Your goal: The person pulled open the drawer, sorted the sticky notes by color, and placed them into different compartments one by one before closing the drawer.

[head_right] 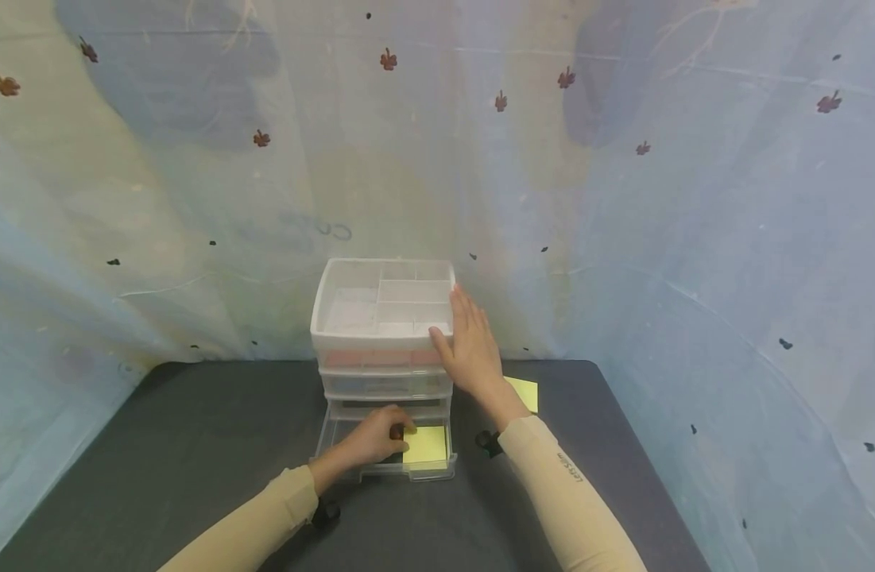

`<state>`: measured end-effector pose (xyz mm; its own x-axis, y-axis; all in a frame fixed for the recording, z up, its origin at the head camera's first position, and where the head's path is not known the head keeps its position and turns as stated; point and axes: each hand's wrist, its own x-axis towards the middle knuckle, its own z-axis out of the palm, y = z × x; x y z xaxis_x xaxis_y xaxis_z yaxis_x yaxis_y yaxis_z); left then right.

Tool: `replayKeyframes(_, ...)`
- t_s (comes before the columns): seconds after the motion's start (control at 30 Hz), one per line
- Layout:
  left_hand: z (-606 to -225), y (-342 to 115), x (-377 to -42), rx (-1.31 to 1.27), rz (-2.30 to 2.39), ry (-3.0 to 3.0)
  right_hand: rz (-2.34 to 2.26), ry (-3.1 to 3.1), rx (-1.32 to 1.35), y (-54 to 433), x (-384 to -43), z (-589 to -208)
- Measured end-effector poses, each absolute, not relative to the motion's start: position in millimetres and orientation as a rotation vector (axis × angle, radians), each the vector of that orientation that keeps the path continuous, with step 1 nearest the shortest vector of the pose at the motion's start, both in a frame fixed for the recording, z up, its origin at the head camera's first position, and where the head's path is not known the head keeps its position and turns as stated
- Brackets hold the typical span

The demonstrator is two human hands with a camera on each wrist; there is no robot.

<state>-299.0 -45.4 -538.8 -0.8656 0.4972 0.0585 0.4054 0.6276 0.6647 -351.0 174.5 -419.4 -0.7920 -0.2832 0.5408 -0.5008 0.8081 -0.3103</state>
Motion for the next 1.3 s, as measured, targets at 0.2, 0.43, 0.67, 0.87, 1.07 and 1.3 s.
replayKeyframes(0.2, -535, -48, -301, 0.763, 1.035, 2.720, 0.620, -2.512, 0.592, 172, -354, -418)
replayKeyframes(0.43, -531, -49, -300, 0.761, 0.916, 2.812, 0.659, -2.505, 0.577, 169, -353, -413)
replayKeyframes(0.67, -519, -50, -284, 0.942, 0.709, 3.090, 0.755, -2.479, 0.557, 169, -342, -414)
replayKeyframes(0.87, -504, -61, -273, 1.138, 0.560, 3.347, 0.845, -2.398, 0.533, 178, -328, -422)
replayKeyframes(1.07, -476, -82, -271, 1.205, 0.608, 3.542, 0.946, -2.374, 0.479, 195, -316, -434)
replayKeyframes(1.3, -445, -113, -279, 1.216, 0.710, 3.759, 0.960, -2.372, 0.445, 227, -301, -454)
